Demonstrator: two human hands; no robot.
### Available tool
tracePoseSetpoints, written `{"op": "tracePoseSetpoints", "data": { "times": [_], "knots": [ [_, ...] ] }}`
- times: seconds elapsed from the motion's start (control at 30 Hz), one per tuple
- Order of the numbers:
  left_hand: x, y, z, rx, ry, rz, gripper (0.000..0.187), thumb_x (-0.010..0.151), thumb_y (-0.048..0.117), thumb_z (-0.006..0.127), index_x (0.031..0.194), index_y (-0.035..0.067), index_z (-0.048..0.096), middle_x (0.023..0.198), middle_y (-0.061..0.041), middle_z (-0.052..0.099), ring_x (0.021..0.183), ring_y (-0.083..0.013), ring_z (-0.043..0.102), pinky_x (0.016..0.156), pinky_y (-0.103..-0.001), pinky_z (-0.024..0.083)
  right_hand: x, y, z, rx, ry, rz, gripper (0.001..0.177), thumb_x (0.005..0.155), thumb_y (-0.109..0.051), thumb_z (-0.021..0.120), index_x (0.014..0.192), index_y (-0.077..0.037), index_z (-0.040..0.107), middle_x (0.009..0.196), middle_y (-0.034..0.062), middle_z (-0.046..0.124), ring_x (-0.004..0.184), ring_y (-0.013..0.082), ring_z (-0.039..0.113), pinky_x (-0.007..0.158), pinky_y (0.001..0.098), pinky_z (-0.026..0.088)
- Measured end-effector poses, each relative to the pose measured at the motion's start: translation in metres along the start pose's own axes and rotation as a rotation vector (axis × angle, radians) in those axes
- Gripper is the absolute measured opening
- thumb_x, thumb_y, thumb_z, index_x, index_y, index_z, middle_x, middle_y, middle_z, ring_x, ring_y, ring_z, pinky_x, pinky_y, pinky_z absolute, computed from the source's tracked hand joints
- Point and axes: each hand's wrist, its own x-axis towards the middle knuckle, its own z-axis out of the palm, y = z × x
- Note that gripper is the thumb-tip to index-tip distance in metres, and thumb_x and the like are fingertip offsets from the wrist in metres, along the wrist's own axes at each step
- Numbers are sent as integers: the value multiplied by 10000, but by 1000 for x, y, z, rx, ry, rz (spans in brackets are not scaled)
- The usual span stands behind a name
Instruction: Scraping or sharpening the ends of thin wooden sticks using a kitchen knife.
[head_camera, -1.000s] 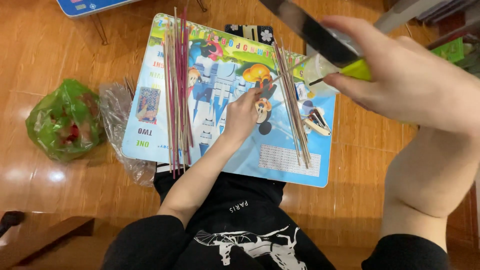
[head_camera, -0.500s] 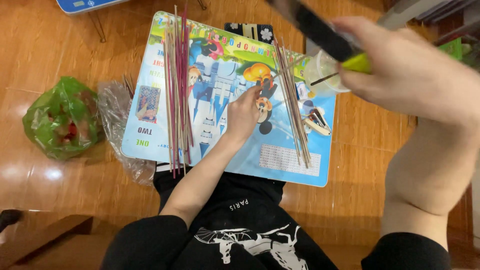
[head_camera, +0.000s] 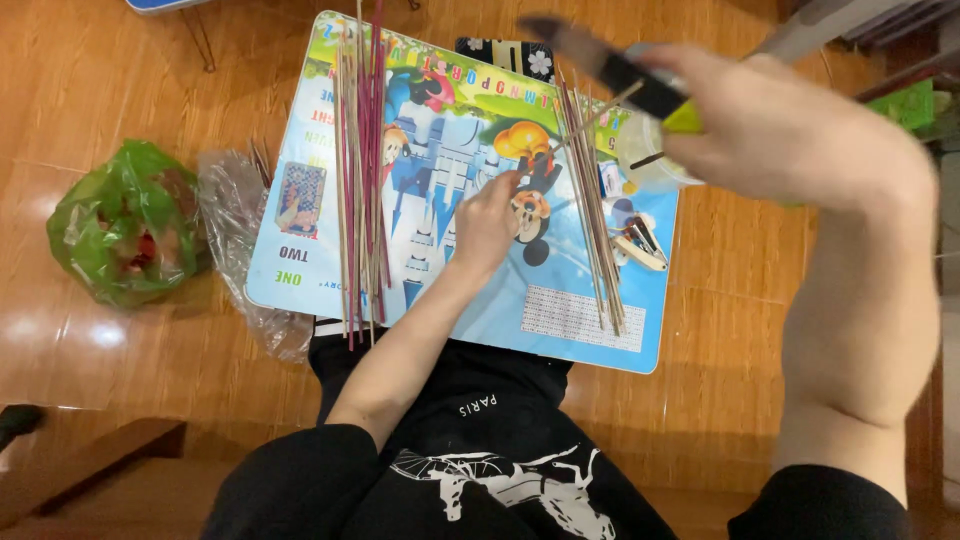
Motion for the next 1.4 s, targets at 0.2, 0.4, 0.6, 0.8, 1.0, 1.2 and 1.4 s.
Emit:
{"op": "tracePoseSetpoints", "data": {
  "times": [0.2, 0.4, 0.6, 0.8, 1.0, 1.2, 1.4],
  "knots": [
    [-15, 7, -2, -96, 3, -42, 437, 907, -72, 629, 1341, -18, 609, 1078, -179, 759, 945, -315, 763, 800, -396, 619, 18, -29, 8, 32, -236, 239, 675, 904, -98, 626, 1544, -68, 415, 874, 279, 721, 786, 393, 729, 717, 477, 565],
    [-23, -4, -6, -124, -55, -55, 426, 967, 4, 659, 1389, 3, 605, 1143, -195, 760, 970, -305, 779, 789, -369, 629, 24, 6, 79, 225, -73, 60, 574, 900, -135, 638, 1443, -26, 488, 876, 300, 683, 819, 449, 697, 686, 512, 539],
    [1, 60, -62, -68, 127, 67, 372, 943, 22, 769, 1298, 8, 658, 1137, -150, 725, 1023, -298, 721, 874, -380, 583, 21, -2, 100, 295, -118, 240, 654, 877, -132, 639, 1496, -54, 440, 775, 314, 677, 749, 440, 710, 683, 527, 536],
    [86, 111, -100, -161, 172, 321, 289, 910, 37, 841, 1164, 13, 706, 1021, -80, 629, 926, -255, 619, 798, -368, 530, 12, -17, 122, 315, 18, 139, 610, 851, -30, 610, 1431, 52, 440, 773, 325, 663, 741, 486, 673, 648, 548, 520],
    [86, 142, -130, -187, 124, 415, 165, 923, 4, 836, 1063, 8, 749, 989, -64, 663, 907, -232, 649, 751, -333, 540, 14, -22, 172, 273, 127, 92, 264, 903, -38, 600, 1147, 55, 566, 822, 274, 676, 764, 475, 657, 623, 560, 509],
    [86, 158, -151, -200, 150, 424, 181, 934, -3, 848, 1080, 17, 744, 1024, -59, 671, 908, -209, 660, 760, -315, 546, 16, -27, 197, 272, 164, 47, 135, 923, -86, 600, 1031, -23, 651, 885, 205, 708, 765, 443, 665, 617, 562, 495],
    [80, 160, -156, -203, 125, 433, 221, 938, -25, 856, 1119, 8, 734, 1059, -66, 676, 922, -211, 666, 768, -303, 552, 33, -31, 202, 320, 266, 20, 249, 986, -197, 553, 1185, -79, 645, 1014, 180, 733, 889, 424, 701, 615, 529, 532]
  ]
}}
